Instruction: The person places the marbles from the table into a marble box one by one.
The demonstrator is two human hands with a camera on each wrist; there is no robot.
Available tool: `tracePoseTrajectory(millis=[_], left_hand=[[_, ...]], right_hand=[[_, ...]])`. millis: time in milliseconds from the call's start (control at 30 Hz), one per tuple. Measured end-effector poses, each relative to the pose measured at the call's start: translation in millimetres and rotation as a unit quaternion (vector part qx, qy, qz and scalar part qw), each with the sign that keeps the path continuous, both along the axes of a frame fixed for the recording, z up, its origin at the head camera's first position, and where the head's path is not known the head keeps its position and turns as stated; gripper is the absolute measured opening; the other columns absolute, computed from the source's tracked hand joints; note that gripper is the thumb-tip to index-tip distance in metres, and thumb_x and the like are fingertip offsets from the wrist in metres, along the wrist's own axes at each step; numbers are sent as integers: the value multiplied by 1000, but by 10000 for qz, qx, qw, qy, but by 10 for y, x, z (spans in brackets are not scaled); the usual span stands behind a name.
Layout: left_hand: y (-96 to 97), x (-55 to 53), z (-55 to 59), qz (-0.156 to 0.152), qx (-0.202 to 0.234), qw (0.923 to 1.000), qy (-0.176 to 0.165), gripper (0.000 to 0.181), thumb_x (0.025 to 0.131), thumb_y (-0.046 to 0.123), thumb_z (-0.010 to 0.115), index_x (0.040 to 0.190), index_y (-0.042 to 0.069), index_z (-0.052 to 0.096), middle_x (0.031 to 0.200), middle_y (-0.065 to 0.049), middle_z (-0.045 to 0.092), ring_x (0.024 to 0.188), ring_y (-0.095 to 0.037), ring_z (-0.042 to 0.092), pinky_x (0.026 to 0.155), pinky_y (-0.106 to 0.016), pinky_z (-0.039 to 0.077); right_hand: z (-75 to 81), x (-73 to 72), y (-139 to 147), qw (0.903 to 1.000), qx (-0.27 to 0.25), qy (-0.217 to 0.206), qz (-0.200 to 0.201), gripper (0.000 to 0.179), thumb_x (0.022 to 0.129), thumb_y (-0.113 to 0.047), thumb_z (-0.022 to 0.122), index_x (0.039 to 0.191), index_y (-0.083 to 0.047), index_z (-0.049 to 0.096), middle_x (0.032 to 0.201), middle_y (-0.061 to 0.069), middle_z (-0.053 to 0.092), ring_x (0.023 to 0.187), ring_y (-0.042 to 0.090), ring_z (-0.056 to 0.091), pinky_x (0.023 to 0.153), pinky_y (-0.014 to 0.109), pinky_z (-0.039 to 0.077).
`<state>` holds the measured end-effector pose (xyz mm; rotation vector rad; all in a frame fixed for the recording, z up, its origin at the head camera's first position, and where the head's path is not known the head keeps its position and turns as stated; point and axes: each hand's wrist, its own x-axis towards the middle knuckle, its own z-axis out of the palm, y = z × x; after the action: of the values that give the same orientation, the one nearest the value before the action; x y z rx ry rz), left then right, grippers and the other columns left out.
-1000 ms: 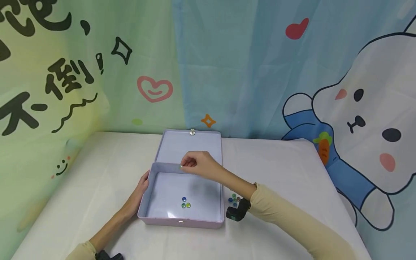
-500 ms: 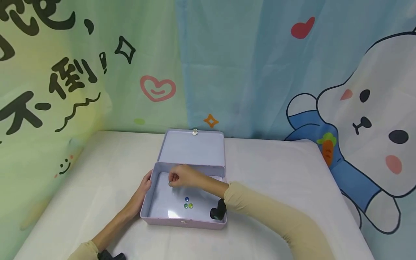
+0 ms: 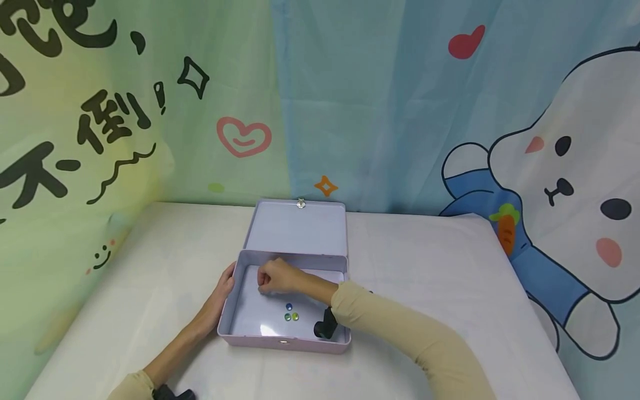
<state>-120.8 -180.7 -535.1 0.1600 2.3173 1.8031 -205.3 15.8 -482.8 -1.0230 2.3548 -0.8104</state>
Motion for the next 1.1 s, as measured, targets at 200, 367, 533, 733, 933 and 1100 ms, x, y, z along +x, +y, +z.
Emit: tracePoseTrajectory(millis=[200,367,533,733,933,1100], left_hand=[[5,2,4,21,36,10000,-18,53,105,38,22,156,25,12,164,-9,11,150,-36,12,117,-62,13],[7,-6,-1,58,10,10000,5,53,105,40,22,156,25,12,164,-9,12,150,-35,13,117,-62,13],[11,-10,17,88,5,10000,7,54,105,40,22,156,24,12,164,-10,12,150,-36,14,116,-63,13],[27,5,30,95,48,9999,-16,54,105,38,22,156,23,13,164,-10,12,151,-35,13,117,-61,12],[29,22,28,128,-68,9999,-27,53,105,38,23,156,23,14,164,-11,14,150,-37,14,117,-62,13],[15,9,10,141,-67,9999,67,53,105,38,23,155,24,14,164,-9,14,150,-35,13,117,-62,12]], right_hand=[[-68,4,4,9999,10,104,-47,5,86,-9,71,85,-6,67,76,2,67,65,3,53,61,13,45],[-75,1,7,9998,-7,154,-95,4,86,-9,71,85,-6,68,77,2,67,66,3,53,61,13,46],[-58,-7,7,9997,27,233,-26,5,87,-9,70,85,-6,67,78,3,68,66,4,54,61,13,45],[-29,-32,43,9989,131,452,39,6,90,-11,67,87,-6,68,80,3,68,68,4,53,64,13,45],[153,-1,249,9987,-86,496,-87,12,92,-9,63,98,-1,70,89,6,71,76,7,56,70,15,47],[400,137,557,9975,-653,243,-133,15,94,-13,62,102,-4,70,97,6,72,83,7,61,76,15,51]])
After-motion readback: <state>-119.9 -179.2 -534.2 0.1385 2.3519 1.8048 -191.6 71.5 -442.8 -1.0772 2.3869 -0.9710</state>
